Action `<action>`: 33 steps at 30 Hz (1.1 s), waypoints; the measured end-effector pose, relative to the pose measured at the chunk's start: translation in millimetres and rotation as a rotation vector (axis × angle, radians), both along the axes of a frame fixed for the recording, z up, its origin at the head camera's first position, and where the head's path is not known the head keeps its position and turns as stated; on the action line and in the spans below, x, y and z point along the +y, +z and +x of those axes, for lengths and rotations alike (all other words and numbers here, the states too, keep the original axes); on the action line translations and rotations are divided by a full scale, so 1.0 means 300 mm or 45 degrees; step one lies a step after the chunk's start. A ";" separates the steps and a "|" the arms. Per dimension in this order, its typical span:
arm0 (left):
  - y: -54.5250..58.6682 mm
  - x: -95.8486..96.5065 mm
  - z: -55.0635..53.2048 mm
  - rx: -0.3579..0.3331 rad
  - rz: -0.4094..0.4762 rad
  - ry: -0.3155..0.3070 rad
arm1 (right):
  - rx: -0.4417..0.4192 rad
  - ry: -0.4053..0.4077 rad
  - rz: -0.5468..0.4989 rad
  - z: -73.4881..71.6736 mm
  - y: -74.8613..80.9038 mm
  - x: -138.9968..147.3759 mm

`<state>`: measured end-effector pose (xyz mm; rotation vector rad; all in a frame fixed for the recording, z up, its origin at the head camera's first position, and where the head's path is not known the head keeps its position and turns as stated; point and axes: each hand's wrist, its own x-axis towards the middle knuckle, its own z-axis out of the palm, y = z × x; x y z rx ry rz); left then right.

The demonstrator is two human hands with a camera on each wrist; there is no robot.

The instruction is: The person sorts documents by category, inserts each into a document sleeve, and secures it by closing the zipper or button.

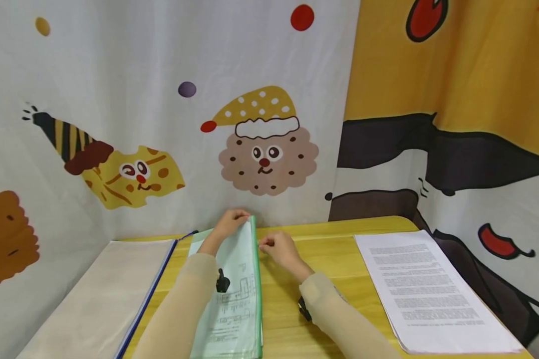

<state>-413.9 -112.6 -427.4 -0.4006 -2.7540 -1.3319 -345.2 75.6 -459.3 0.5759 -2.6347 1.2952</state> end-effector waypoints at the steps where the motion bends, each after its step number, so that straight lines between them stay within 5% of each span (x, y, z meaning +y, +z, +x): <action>1: -0.001 0.000 0.000 -0.002 0.004 -0.001 | -0.004 0.006 0.010 0.005 0.000 0.003; 19: -0.014 -0.001 0.001 -0.064 0.045 0.041 | -0.020 0.163 0.216 0.097 0.001 0.037; 33: -0.013 0.005 0.003 -0.060 0.043 0.068 | -0.057 0.463 0.517 0.230 0.055 0.062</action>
